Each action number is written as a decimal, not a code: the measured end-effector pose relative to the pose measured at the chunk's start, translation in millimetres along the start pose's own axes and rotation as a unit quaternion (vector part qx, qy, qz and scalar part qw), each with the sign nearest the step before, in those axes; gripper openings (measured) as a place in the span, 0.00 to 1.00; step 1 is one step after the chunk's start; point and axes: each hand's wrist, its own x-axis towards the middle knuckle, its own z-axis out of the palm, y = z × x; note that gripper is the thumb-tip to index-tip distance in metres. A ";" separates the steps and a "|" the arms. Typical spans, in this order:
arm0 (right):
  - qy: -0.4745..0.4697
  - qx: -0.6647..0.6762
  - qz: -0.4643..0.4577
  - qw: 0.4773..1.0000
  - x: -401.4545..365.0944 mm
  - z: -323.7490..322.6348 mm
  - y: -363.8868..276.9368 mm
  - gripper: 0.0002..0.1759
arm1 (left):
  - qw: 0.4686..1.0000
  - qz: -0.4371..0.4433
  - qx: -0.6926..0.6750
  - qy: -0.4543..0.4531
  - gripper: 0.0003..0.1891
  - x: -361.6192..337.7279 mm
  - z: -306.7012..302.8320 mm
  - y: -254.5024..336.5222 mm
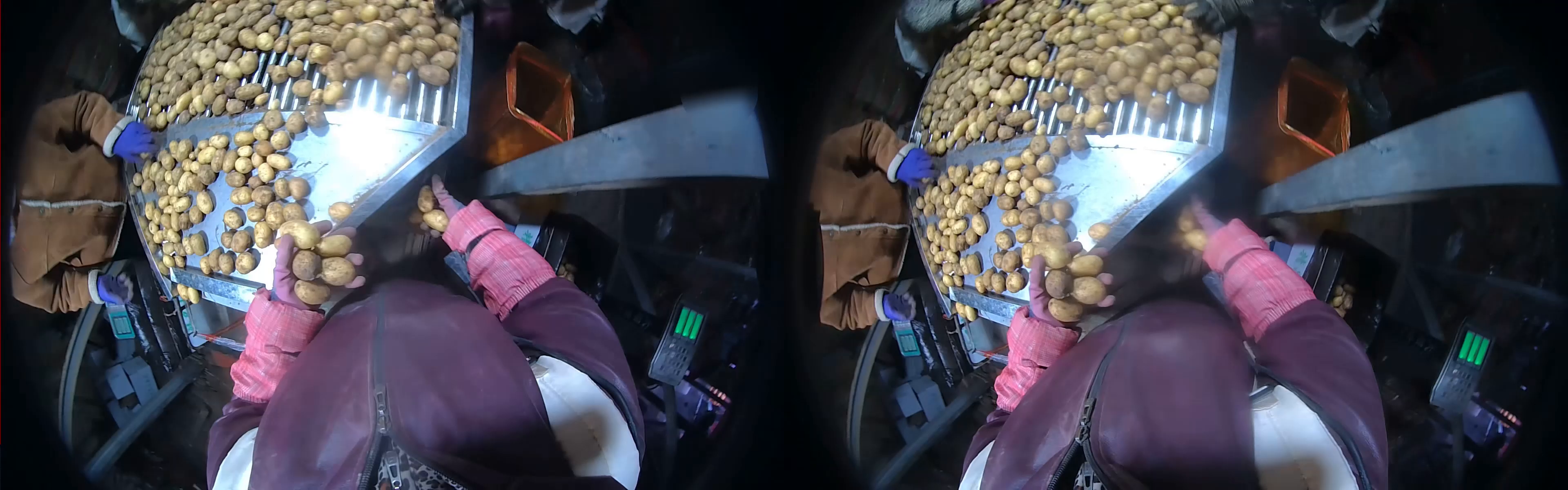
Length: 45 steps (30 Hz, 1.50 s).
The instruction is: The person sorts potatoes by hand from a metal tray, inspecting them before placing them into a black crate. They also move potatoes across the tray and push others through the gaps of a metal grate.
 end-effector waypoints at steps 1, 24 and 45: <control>0.010 -0.004 -0.006 1.000 0.2 -0.6 5.4 0.36 | 1.000 -0.017 0.011 -0.017 0.39 3.8 6.3 -6.4; -0.276 0.176 -0.087 0.941 -59.7 -27.5 33.0 0.20 | 0.977 -0.130 0.138 0.101 0.35 42.5 34.6 -106.1; 0.293 0.172 -0.157 0.927 -324.7 -267.9 116.4 0.26 | 0.793 -0.533 0.295 0.022 0.27 182.5 119.9 -372.2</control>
